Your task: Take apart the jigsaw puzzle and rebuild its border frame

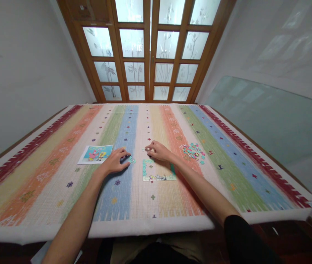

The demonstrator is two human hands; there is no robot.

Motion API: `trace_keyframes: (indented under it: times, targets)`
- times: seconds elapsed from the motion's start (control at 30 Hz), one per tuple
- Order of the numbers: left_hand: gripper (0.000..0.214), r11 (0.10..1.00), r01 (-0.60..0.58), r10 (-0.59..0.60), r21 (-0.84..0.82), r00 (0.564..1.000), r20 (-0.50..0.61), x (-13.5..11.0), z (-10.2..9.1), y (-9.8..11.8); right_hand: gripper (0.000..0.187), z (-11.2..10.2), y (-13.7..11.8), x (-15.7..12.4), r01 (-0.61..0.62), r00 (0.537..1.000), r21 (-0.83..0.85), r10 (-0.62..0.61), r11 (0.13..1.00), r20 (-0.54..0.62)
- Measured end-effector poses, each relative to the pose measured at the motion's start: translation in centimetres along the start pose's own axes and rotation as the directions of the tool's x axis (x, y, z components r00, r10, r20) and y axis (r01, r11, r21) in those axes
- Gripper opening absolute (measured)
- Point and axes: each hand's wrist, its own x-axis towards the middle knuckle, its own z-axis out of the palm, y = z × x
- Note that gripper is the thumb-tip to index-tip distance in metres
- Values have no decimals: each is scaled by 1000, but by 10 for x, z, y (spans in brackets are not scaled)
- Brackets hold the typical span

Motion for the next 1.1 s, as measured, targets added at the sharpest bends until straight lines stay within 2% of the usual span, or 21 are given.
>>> trace_keyframes:
  times: [0.2,0.43,0.63,0.77,0.93,1.1]
  targets:
    - [38,1000,-29,29,-9,998,-48,2,8,4,24,12,-5,18,11,1000,-21,-10,1000,14]
    - [26,994,-109,108,-20,993,-55,5,20,11,15,4,-2,11,-37,999,8,37,999,-11]
    - [19,997,-70,67,-38,993,-93,9,24,17,14,-15,5,-9,-118,993,99,120,988,-11]
    - [18,984,-47,28,-173,994,-109,11,23,25,17,-22,6,-26,-156,988,160,158,975,3]
    - [23,941,38,-85,-337,988,-128,15,24,41,16,-20,1,-43,-181,983,201,181,963,19]
    - [21,924,18,-90,-383,982,-169,18,29,56,16,-15,-4,-49,-176,984,190,175,966,20]
